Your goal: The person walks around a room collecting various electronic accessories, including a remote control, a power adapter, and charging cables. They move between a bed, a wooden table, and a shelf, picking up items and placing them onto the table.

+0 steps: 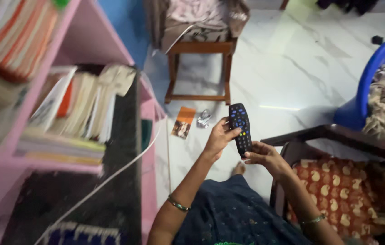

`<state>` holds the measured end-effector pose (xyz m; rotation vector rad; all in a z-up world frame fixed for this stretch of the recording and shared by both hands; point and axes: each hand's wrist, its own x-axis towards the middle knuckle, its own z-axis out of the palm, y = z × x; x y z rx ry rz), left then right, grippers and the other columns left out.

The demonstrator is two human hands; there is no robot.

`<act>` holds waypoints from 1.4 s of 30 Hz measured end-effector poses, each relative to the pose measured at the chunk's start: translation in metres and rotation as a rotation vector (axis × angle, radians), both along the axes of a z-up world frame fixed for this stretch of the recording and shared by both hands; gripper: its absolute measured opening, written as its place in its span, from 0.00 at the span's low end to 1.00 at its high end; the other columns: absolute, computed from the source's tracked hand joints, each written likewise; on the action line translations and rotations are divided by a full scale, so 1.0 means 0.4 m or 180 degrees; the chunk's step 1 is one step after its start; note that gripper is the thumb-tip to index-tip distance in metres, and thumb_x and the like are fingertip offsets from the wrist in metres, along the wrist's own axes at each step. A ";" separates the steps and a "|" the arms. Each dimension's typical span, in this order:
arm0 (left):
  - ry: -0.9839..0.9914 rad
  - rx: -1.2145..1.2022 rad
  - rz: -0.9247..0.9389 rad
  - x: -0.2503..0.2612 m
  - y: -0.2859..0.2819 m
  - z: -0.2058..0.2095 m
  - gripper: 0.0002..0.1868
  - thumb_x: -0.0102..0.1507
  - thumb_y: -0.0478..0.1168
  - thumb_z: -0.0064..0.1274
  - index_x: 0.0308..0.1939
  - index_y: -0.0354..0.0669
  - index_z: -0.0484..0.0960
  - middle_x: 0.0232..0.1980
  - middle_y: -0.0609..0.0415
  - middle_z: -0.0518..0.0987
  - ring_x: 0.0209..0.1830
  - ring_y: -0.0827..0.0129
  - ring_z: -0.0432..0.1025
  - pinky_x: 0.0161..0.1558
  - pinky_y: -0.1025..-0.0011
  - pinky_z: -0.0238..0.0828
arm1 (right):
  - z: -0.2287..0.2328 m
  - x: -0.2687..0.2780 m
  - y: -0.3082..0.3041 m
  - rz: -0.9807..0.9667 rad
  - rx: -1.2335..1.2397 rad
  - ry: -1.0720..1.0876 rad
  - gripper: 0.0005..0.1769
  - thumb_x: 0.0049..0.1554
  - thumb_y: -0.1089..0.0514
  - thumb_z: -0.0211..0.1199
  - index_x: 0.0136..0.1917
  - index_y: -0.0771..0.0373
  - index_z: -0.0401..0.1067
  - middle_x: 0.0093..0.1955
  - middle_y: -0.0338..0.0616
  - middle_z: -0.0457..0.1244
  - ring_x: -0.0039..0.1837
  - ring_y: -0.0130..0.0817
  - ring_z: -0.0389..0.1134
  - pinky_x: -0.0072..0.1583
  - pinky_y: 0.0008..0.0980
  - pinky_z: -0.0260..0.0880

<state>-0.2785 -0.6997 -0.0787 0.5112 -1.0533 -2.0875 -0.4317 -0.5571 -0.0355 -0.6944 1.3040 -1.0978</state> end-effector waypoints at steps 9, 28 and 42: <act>0.0007 0.0130 -0.0177 -0.410 -0.358 0.107 0.21 0.69 0.37 0.53 0.66 0.38 0.73 0.50 0.54 0.81 0.47 0.73 0.77 0.48 0.68 0.78 | 0.033 -0.430 -0.255 -0.0450 0.0599 0.0016 0.24 0.54 0.57 0.67 0.62 0.66 0.73 0.51 0.48 0.70 0.53 0.42 0.73 0.59 0.43 0.75; -0.0171 0.0287 -0.0416 -1.205 -1.010 0.084 0.17 0.71 0.41 0.50 0.61 0.38 0.78 0.51 0.55 0.81 0.49 0.71 0.76 0.51 0.66 0.79 | -0.020 -1.241 -0.816 -0.1040 0.0055 0.0186 0.28 0.54 0.55 0.68 0.65 0.70 0.71 0.53 0.50 0.69 0.54 0.39 0.73 0.57 0.39 0.75; -0.0386 0.0504 -0.1338 -1.930 -1.420 0.100 0.15 0.69 0.38 0.53 0.59 0.38 0.78 0.50 0.54 0.83 0.47 0.71 0.78 0.53 0.65 0.78 | -0.033 -1.799 -1.115 -0.2329 0.0109 -0.0472 0.22 0.57 0.56 0.66 0.62 0.68 0.73 0.49 0.46 0.69 0.50 0.36 0.73 0.55 0.37 0.73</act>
